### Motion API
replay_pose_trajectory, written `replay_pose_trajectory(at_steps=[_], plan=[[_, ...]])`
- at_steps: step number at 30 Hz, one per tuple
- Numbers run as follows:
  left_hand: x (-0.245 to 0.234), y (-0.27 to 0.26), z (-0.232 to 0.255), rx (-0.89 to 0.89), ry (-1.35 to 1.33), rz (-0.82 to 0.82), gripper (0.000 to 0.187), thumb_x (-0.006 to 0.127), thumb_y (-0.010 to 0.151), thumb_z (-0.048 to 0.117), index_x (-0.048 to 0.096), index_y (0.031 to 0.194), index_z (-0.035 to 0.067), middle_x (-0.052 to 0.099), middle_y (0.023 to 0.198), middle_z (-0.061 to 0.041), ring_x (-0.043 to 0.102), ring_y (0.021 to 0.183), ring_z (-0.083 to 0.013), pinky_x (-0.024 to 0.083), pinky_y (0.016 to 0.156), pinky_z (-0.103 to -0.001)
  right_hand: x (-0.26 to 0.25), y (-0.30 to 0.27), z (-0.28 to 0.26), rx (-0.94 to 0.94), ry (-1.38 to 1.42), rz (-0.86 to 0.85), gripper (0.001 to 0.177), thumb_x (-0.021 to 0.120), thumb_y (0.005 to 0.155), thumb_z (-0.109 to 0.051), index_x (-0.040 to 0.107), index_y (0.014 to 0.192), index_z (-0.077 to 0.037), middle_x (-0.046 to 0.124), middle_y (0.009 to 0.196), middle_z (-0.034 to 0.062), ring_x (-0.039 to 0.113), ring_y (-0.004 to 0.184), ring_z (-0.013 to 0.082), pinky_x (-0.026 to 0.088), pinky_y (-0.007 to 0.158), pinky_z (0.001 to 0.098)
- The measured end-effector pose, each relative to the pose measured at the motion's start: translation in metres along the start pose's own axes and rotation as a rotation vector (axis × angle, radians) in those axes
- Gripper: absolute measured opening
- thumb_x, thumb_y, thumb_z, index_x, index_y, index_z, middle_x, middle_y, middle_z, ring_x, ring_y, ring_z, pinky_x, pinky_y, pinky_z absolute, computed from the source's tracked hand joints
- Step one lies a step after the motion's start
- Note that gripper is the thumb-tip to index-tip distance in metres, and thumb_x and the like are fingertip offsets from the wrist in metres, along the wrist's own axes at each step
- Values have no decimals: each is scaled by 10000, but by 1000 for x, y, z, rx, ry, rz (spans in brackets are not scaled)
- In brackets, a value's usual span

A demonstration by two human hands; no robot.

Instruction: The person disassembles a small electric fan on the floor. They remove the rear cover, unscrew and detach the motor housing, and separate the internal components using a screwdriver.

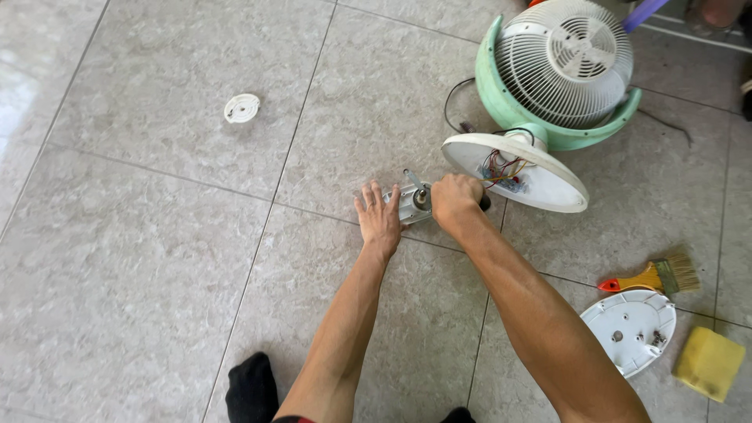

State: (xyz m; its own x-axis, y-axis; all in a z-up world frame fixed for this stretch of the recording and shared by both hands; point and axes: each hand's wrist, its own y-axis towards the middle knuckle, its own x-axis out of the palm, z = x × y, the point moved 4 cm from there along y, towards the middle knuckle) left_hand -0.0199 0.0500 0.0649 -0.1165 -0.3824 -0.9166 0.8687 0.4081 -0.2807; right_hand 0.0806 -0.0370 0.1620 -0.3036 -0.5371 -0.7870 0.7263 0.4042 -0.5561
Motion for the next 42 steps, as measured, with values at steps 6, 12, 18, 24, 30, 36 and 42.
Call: replay_pose_trajectory(at_steps=[6,12,18,24,30,36,42], plan=[[-4,2,1,1,44,-115,980,842,788,463,285,1568,255,204,1638,-204,167,1525,-412,224,1205,-602,-11,-1,23,-19,25,-177,335,735,860,-172,763,1191,-131,731,1229,109,691,1175,291,555,947,438],[-6,2,-1,44,47,-102,972,840,795,466,291,1562,233,213,1631,-209,163,1526,-424,226,1200,-605,-8,0,4,-136,-103,51,198,714,894,-150,815,1065,-140,781,1118,102,749,1064,268,597,869,393],[-7,4,-2,53,21,-97,969,860,771,450,309,1538,232,200,1646,-205,162,1533,-412,224,1201,-603,1,1,-7,-20,-71,63,192,691,923,-153,815,1069,-159,782,1128,72,758,1063,267,623,838,397],[-8,3,-5,102,37,-63,992,866,761,462,317,1544,196,224,1625,-221,186,1510,-430,232,1183,-616,0,9,25,69,56,-248,318,742,812,-158,786,1122,-109,741,1181,132,701,1145,305,561,943,458],[-10,4,-8,146,18,-79,971,869,765,452,347,1537,181,236,1635,-221,198,1524,-419,243,1188,-614,-7,-5,0,-91,-172,-9,213,742,866,-159,807,1068,-142,778,1133,73,749,1085,260,608,870,405],[-11,9,-9,167,19,-80,979,867,753,462,341,1532,187,217,1632,-223,192,1512,-421,234,1189,-605,-9,-13,-2,120,-60,-128,207,727,894,-179,792,1085,-131,771,1103,78,738,1077,256,603,849,416],[-16,7,-10,186,-3,-90,969,862,768,461,345,1536,172,213,1639,-232,187,1522,-424,235,1194,-604,-5,-8,19,89,5,-204,243,755,850,-129,799,1088,-116,766,1132,97,717,1108,256,568,906,412]])
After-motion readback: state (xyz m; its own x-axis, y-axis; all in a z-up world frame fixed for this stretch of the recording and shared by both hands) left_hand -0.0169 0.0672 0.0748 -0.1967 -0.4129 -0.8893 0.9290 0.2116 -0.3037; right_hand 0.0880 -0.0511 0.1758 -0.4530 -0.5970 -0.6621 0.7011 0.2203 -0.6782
